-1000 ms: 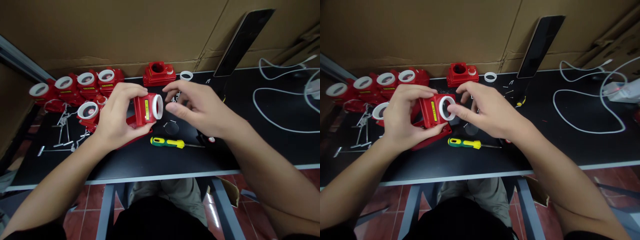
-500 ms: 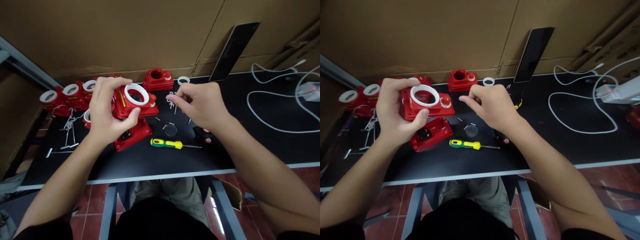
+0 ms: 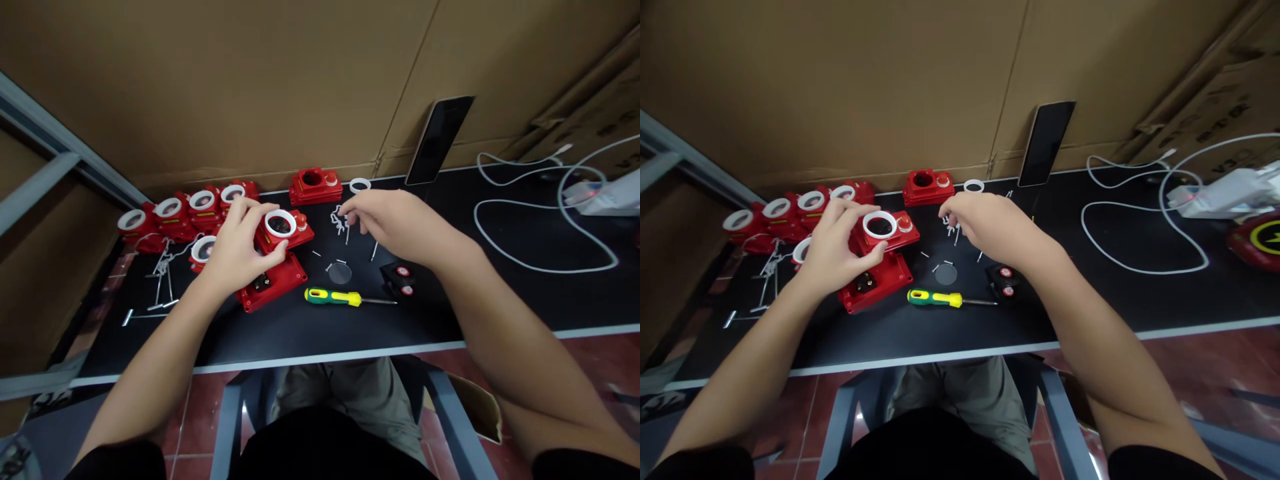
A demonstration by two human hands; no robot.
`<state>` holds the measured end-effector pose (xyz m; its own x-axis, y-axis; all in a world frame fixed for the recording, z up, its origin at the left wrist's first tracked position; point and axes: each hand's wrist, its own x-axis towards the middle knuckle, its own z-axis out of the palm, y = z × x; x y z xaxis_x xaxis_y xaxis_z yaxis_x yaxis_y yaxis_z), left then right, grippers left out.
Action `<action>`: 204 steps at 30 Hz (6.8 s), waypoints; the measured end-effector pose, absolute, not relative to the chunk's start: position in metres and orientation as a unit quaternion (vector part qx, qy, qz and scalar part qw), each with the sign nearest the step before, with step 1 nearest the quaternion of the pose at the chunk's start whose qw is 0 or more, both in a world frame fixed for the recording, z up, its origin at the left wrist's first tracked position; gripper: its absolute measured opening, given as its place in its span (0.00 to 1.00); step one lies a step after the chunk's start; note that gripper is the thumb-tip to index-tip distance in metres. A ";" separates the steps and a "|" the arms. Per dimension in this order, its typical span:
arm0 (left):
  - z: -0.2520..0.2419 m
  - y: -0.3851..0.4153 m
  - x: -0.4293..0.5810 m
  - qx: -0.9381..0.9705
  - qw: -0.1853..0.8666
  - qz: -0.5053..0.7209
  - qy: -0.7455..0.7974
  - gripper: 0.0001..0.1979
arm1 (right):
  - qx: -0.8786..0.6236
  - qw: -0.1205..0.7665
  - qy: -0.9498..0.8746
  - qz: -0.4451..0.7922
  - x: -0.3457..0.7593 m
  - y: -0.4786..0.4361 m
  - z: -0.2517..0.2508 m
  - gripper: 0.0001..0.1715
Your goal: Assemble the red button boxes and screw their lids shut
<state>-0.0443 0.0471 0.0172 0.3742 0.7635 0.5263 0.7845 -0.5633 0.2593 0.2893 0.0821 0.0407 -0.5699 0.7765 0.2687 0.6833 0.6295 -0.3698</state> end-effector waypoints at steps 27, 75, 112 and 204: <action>0.029 0.036 -0.044 -0.796 0.007 -0.193 -0.573 0.21 | -0.452 0.230 -0.861 0.043 0.326 -0.026 -0.009 0.12; -0.047 -0.111 -0.012 -0.740 -0.075 -0.369 -0.557 0.27 | -0.338 0.066 -0.937 0.056 0.296 0.037 -0.005 0.20; -0.048 -0.113 -0.009 -0.760 -0.047 -0.344 -0.550 0.22 | -0.298 0.155 -0.916 0.221 0.260 0.028 0.043 0.18; -0.051 -0.112 -0.008 -0.762 -0.027 -0.362 -0.537 0.20 | -0.431 0.062 -0.896 0.090 0.312 0.012 0.007 0.28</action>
<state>-0.0077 -0.1120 -0.0507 0.1623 0.8368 0.5229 0.7983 -0.4228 0.4288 0.3122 0.0123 0.0066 -0.6202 0.7837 0.0327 0.7614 0.6115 -0.2151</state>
